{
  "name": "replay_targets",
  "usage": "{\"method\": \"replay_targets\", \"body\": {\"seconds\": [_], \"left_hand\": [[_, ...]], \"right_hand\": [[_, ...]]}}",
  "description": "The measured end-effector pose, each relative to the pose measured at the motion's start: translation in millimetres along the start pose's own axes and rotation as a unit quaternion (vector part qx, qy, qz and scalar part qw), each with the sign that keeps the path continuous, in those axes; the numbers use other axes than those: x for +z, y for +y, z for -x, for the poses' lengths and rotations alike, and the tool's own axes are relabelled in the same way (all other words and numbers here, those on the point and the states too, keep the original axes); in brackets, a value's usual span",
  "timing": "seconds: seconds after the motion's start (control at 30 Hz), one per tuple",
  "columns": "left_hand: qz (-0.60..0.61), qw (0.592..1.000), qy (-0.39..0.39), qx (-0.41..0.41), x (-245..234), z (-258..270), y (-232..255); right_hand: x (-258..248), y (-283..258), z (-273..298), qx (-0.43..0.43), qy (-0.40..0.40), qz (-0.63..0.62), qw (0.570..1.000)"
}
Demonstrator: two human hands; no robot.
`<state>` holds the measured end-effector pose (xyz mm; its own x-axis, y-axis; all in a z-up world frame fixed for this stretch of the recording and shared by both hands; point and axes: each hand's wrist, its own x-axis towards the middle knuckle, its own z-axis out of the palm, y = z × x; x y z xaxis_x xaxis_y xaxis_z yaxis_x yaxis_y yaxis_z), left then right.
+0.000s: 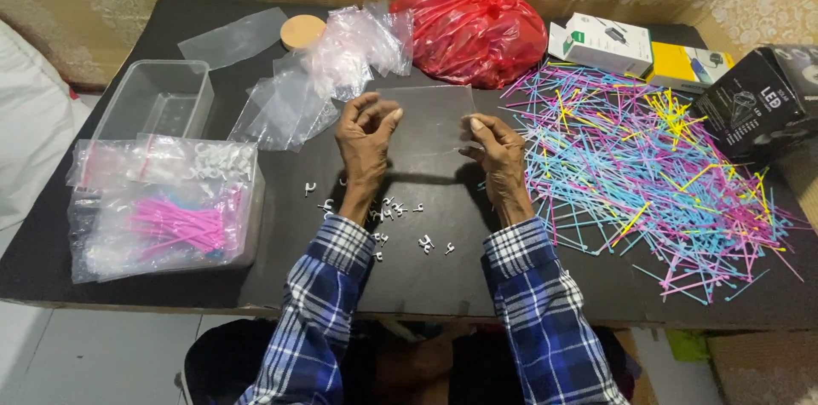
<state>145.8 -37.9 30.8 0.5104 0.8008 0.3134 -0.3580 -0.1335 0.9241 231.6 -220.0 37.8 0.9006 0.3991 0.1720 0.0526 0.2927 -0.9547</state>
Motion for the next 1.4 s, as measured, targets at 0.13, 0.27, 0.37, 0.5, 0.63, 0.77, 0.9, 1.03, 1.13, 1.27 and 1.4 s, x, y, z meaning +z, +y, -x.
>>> {"method": "replay_targets", "body": {"seconds": [0.13,0.27,0.37,0.5,0.63,0.77,0.9,1.03,1.13,1.27,1.4], "left_hand": [[-0.221,0.958,0.048,0.173,5.1,11.6,-3.3],[-0.354,0.859,0.063,0.364,11.9,15.7,-8.2],[-0.363,0.832,0.023,0.420,14.2,20.4,-18.7],[-0.392,0.808,-0.029,0.438,22.5,28.8,-10.4],[-0.400,0.814,-0.041,0.418,25.9,30.1,-16.0],[-0.338,0.879,-0.068,0.328,27.8,33.2,-19.5],[-0.292,0.919,-0.087,0.252,29.3,35.5,-12.8],[-0.261,0.934,-0.082,0.228,28.4,37.4,-16.3],[-0.233,0.945,-0.075,0.217,32.9,36.3,-18.1],[-0.224,0.940,-0.099,0.238,34.2,42.8,-2.1],[-0.243,0.927,-0.121,0.259,32.5,42.7,1.0]], "right_hand": [[-0.6,2.5,1.2,-0.014,-0.002,0.008,1.000],[-5.3,9.7,-5.6,-0.027,0.003,-0.004,1.000],[-1.4,6.8,-2.0,-0.026,-0.001,-0.004,1.000],[2.0,10.6,-2.4,-0.003,-0.010,0.005,1.000],[7.2,4.9,2.3,0.010,-0.053,-0.011,0.998],[6.4,5.1,1.6,0.013,-0.070,-0.012,0.997],[4.7,6.6,0.5,0.020,-0.079,-0.016,0.997],[6.4,5.0,1.8,0.022,-0.071,-0.010,0.997],[9.2,3.0,-0.6,0.031,-0.062,-0.032,0.997],[7.2,5.8,-0.2,0.032,-0.048,-0.031,0.998],[3.4,9.0,-1.5,0.021,-0.047,0.000,0.999]]}}
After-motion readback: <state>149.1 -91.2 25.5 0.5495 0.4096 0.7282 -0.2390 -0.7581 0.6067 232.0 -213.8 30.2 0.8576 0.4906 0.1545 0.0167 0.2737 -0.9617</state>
